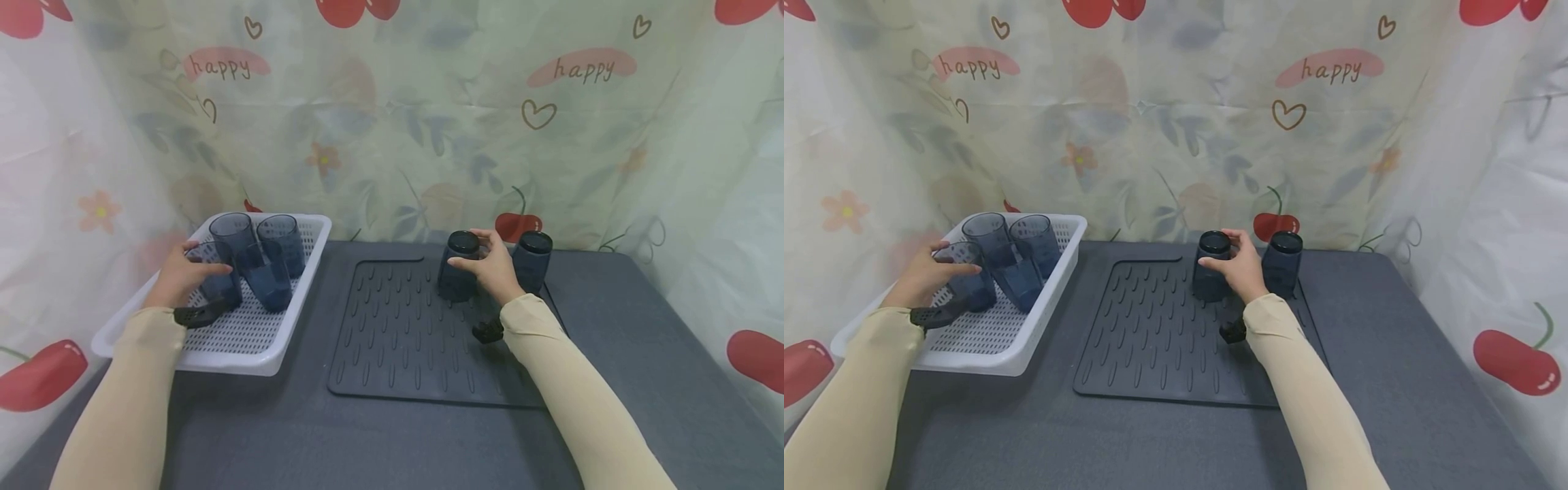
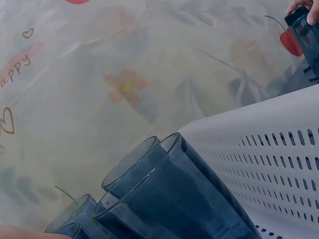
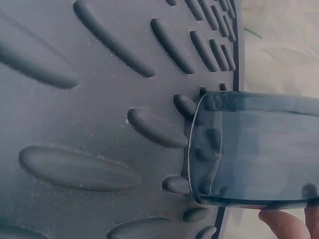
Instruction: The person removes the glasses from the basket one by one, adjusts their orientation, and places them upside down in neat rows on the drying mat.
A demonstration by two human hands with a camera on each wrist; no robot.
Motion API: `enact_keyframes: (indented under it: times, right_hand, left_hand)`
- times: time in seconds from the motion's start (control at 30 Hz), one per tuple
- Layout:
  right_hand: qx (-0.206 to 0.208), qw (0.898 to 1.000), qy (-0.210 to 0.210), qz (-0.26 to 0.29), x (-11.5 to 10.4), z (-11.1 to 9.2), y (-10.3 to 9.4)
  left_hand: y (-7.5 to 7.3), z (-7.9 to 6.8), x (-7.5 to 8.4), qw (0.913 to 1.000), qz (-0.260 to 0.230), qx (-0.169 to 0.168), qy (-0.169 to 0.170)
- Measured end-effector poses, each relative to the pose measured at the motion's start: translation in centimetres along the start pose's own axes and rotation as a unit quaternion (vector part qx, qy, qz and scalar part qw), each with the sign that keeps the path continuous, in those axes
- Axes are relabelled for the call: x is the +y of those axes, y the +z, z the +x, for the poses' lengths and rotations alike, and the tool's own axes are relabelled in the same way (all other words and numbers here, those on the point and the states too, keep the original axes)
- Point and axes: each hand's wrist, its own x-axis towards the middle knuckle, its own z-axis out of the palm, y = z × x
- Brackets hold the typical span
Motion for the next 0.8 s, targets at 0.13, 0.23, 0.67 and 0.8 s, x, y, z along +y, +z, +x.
enact_keyframes:
  times: [0.13,0.23,0.67,0.8]
  right_hand:
    - [0.001,1.0,0.002,-0.001,0.0,0.02,-0.05]
    - [0.002,1.0,0.002,-0.004,0.01,0.06,-0.05]
    - [0.005,1.0,0.003,-0.008,0.08,0.0,0.03]
    - [0.003,1.0,0.006,-0.007,0.04,-0.03,0.01]
  left_hand:
    - [-0.09,0.11,0.0,1.0,0.005,-0.003,-0.001]
    - [-0.14,0.17,-0.04,1.0,0.005,-0.005,-0.001]
    - [-0.11,-0.15,0.1,1.0,0.004,0.0,-0.004]
    - [-0.08,-0.2,0.16,0.9999,0.007,0.001,-0.008]
